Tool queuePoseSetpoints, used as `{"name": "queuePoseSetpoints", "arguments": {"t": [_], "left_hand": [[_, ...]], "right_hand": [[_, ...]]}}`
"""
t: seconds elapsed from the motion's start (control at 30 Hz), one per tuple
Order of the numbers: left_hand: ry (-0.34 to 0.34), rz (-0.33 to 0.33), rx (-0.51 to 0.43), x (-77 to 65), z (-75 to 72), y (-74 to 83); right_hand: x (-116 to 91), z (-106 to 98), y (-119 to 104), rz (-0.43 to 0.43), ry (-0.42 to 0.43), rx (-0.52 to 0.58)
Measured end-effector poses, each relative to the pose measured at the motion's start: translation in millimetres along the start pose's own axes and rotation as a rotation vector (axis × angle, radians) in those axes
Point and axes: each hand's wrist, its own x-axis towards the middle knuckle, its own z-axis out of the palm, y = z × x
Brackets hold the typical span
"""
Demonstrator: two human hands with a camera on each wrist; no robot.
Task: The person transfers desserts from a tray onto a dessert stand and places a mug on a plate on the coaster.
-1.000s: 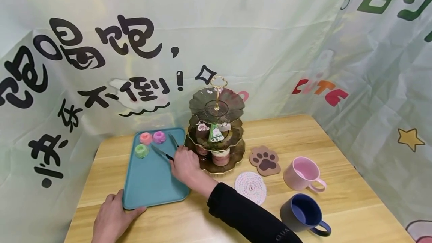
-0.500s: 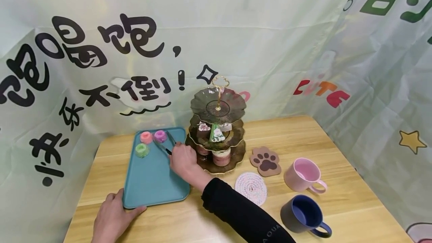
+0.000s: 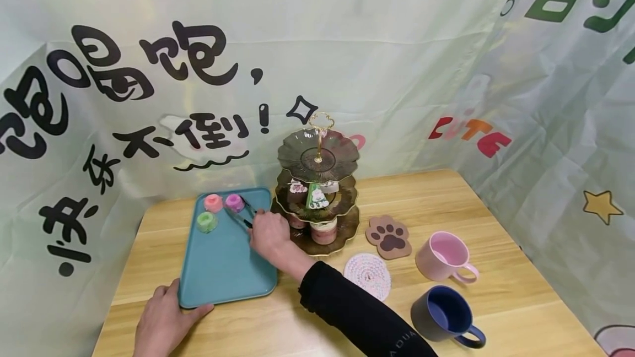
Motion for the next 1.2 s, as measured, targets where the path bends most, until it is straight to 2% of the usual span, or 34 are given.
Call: {"name": "queuePoseSetpoints", "arguments": {"t": [0.23,0.43,0.8,0.97,1.07,1.2], "left_hand": [[-0.009,-0.002,0.005,-0.8,-2.3,1.3],[-0.015,-0.001,0.008,0.7,-2.4,1.3],[-0.016,-0.007,0.006,1.2,-1.4,0.7],[-0.015,-0.005,0.005,1.3,-0.8,1.9],[-0.017,0.000,0.001,1.1,-0.8,2.4],[-0.020,0.004,-0.004,0.1,-1.4,1.5]], "right_hand": [[-18.4,-16.3,4.7,-0.052,0.031,0.045],[-37.8,-44.0,13.5,-0.084,0.041,0.097],[-84.4,-100.9,34.1,-0.197,0.179,0.074],[-108.2,-128.8,51.8,-0.275,0.236,0.170],[-122.1,-144.4,65.9,-0.298,0.290,0.240],[-136.5,-163.8,86.2,-0.314,0.361,0.270]]}}
